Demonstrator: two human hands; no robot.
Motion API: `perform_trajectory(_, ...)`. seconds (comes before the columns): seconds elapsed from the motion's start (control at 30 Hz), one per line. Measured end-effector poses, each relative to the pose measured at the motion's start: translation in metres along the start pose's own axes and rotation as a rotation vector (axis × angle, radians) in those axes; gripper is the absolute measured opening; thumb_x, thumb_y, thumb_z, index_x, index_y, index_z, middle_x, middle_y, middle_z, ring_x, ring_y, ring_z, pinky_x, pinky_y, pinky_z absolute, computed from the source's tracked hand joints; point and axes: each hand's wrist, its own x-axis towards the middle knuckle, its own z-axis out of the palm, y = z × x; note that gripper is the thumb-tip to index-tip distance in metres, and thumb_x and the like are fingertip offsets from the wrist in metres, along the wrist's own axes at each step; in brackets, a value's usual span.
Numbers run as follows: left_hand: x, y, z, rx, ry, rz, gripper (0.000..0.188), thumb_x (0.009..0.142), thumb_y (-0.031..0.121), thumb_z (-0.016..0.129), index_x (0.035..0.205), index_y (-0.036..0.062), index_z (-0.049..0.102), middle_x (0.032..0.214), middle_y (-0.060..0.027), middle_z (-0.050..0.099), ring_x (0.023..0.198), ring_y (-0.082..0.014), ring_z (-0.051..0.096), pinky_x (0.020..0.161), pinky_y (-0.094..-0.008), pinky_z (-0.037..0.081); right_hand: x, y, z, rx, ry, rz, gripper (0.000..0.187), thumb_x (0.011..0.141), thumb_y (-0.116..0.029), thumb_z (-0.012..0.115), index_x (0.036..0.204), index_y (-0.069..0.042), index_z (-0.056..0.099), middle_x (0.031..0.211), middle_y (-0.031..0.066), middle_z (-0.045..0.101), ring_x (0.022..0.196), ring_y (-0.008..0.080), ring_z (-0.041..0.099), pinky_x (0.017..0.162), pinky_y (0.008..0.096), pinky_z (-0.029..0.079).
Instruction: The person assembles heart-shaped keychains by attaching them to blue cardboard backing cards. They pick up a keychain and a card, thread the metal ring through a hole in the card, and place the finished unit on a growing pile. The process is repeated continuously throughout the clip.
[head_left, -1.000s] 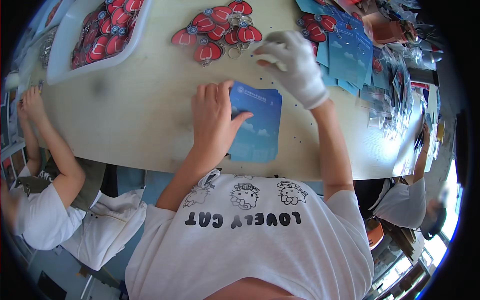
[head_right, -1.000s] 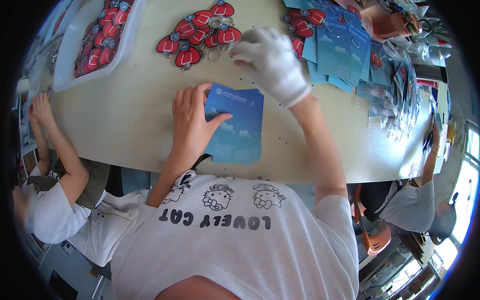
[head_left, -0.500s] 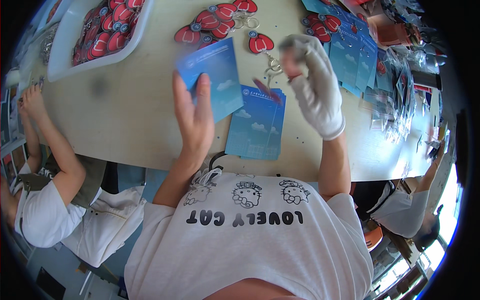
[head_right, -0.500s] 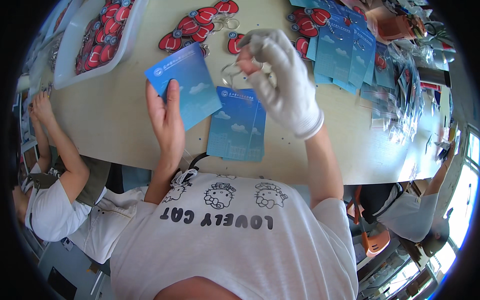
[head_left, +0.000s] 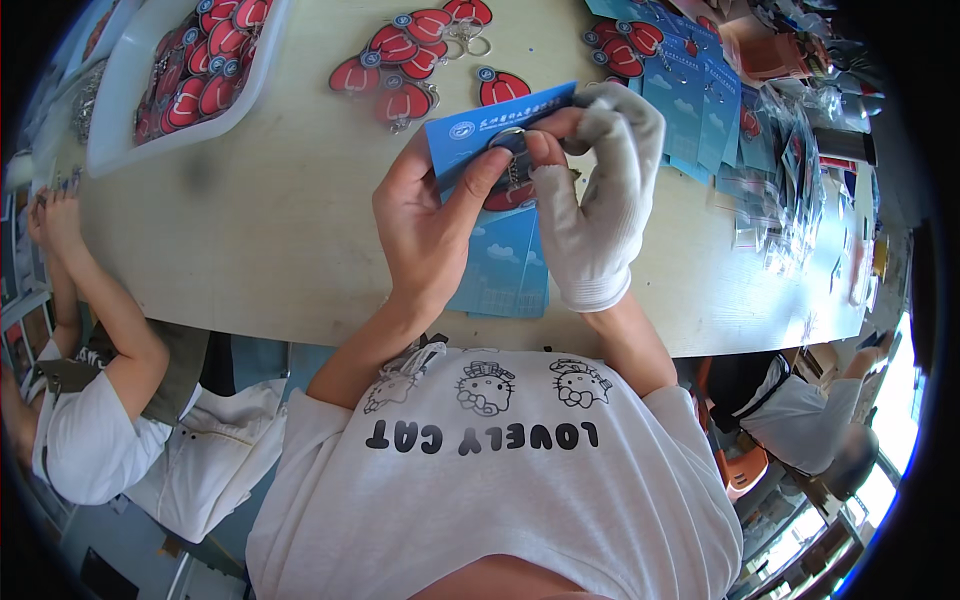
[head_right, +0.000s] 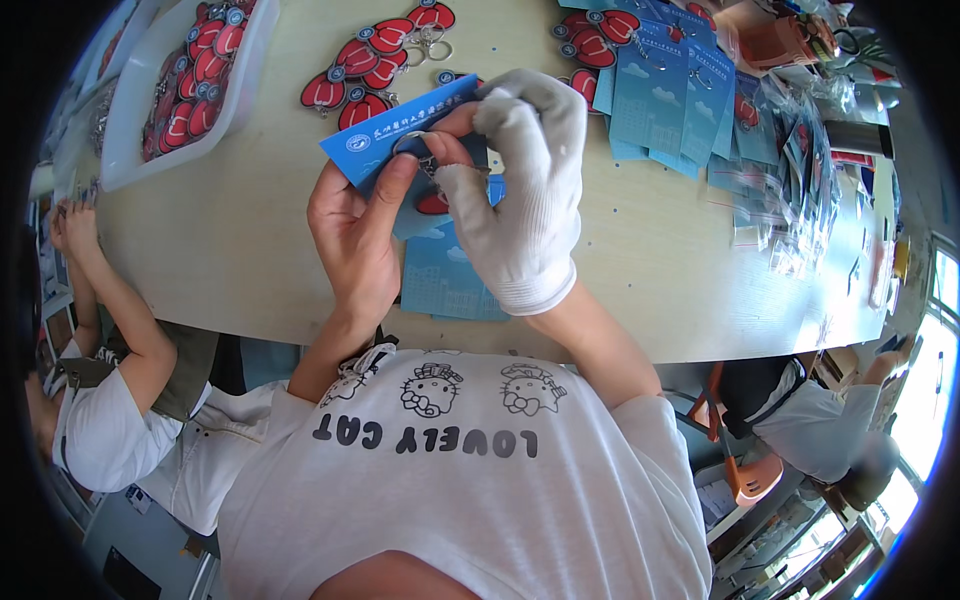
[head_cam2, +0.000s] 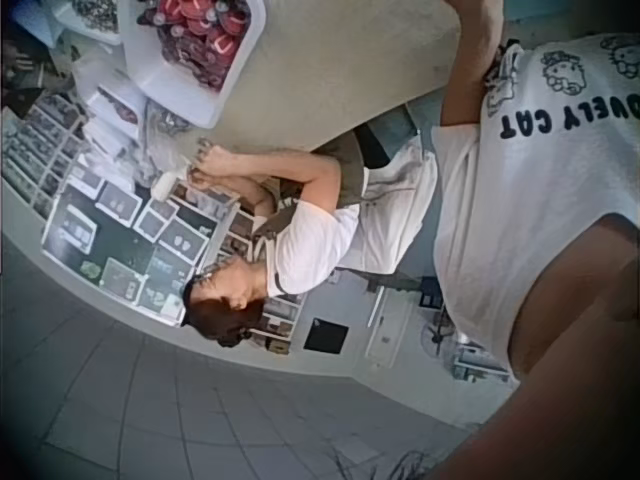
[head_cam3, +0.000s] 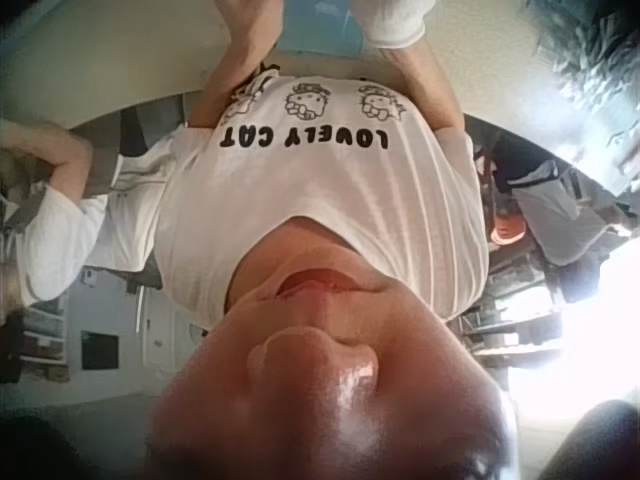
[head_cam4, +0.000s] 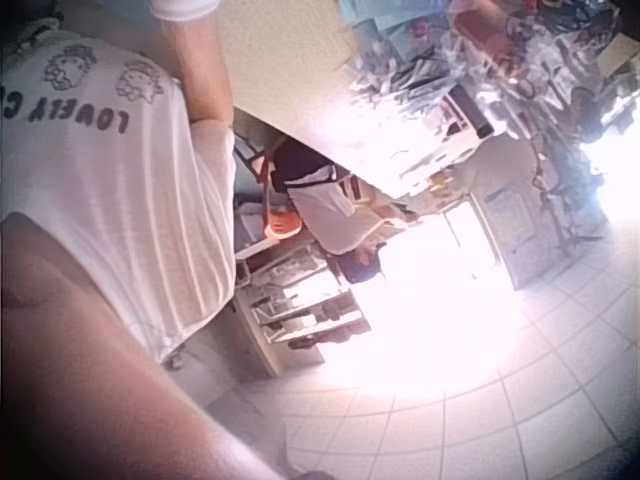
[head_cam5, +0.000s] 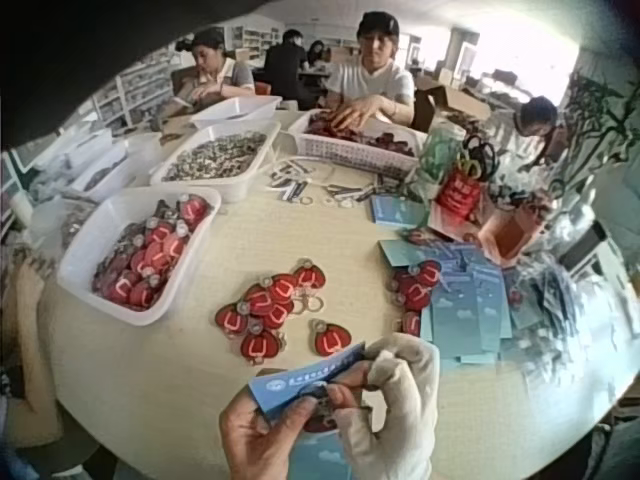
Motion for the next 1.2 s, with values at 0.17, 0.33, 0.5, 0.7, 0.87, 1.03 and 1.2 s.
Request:
perform_trajectory(0.17,0.001,0.005,0.004,-0.08,0.022,-0.05,0.019,0.086,0.005,0.068,0.102,-0.0019,0.063,0.092,-0.0036,0.065,0.086,-0.0088,0.06,0.08,-0.0232,0.048,-0.003,-0.008,0.006,0.364,0.025,0.309,0.045,0.076,0.01,0.066,0.113,0.001,0.042,0.104,0.0084,0.052,0.083,0.0143,0.058,0.076,0.0268,0.048)
perform_trajectory(0.33,0.001,0.002,0.003,-0.082,-0.003,-0.026,0.025,0.09,0.006,0.062,0.113,-0.0022,0.056,0.103,-0.006,0.062,0.093,-0.0096,0.058,0.082,-0.0233,0.047,-0.003,-0.009,0.0,0.512,-0.106,0.35,0.056,0.077,0.018,0.053,0.126,0.001,0.034,0.111,0.0098,0.053,0.094,0.0146,0.059,0.075,0.0234,0.05)
perform_trajectory(0.5,-0.002,-0.007,-0.005,0.025,-0.123,-0.122,0.032,0.094,0.005,0.054,0.124,-0.0006,0.043,0.108,-0.0059,0.057,0.095,-0.0093,0.055,0.084,-0.0231,0.045,-0.011,0.002,-0.002,0.429,-0.197,0.383,0.063,0.076,0.02,0.05,0.133,-0.002,0.031,0.116,0.0123,0.054,0.1,0.0165,0.058,0.08,0.025,0.05)
perform_trajectory(0.7,-0.002,-0.011,-0.034,1.043,-0.243,0.339,0.049,0.083,0.02,0.07,0.121,-0.0016,0.048,0.108,-0.0149,0.05,0.103,-0.0285,0.05,0.086,-0.0385,0.043,0.027,0.048,-0.065,0.13,0.001,0.32,0.051,0.082,0.008,0.056,0.129,-0.003,0.042,0.112,0.0109,0.056,0.103,0.0165,0.055,0.082,0.0288,0.05)
perform_trajectory(0.87,-0.012,-0.016,-0.046,1.501,-0.212,0.255,0.071,0.065,0.041,0.081,0.115,0.001,0.05,0.102,-0.0131,0.051,0.098,-0.0299,0.048,0.082,-0.0418,0.039,0.064,0.087,-0.063,-0.882,0.1,-0.34,0.03,0.075,-0.01,0.072,0.104,-0.01,0.063,0.102,0.0098,0.062,0.1,0.0244,0.055,0.084,0.0377,0.046)
perform_trajectory(1.03,-0.016,-0.016,-0.038,1.484,-0.32,0.166,0.066,0.062,0.036,0.083,0.11,0.0042,0.05,0.098,-0.0093,0.053,0.098,-0.0265,0.048,0.081,-0.04,0.037,0.074,0.112,0.027,-0.415,-0.364,-0.352,0.019,0.075,-0.017,0.072,0.092,-0.011,0.067,0.092,0.0072,0.062,0.092,0.0292,0.057,0.08,0.0396,0.046)
perform_trajectory(1.2,-0.009,-0.024,-0.045,1.198,-0.285,0.105,0.05,0.068,0.02,0.082,0.102,0.0028,0.049,0.092,-0.0081,0.056,0.088,-0.0234,0.052,0.075,-0.0363,0.041,0.082,0.135,0.046,-0.44,-0.502,-0.354,0.024,0.078,-0.017,0.067,0.1,-0.008,0.063,0.1,0.0118,0.06,0.091,0.0332,0.057,0.081,0.041,0.047)
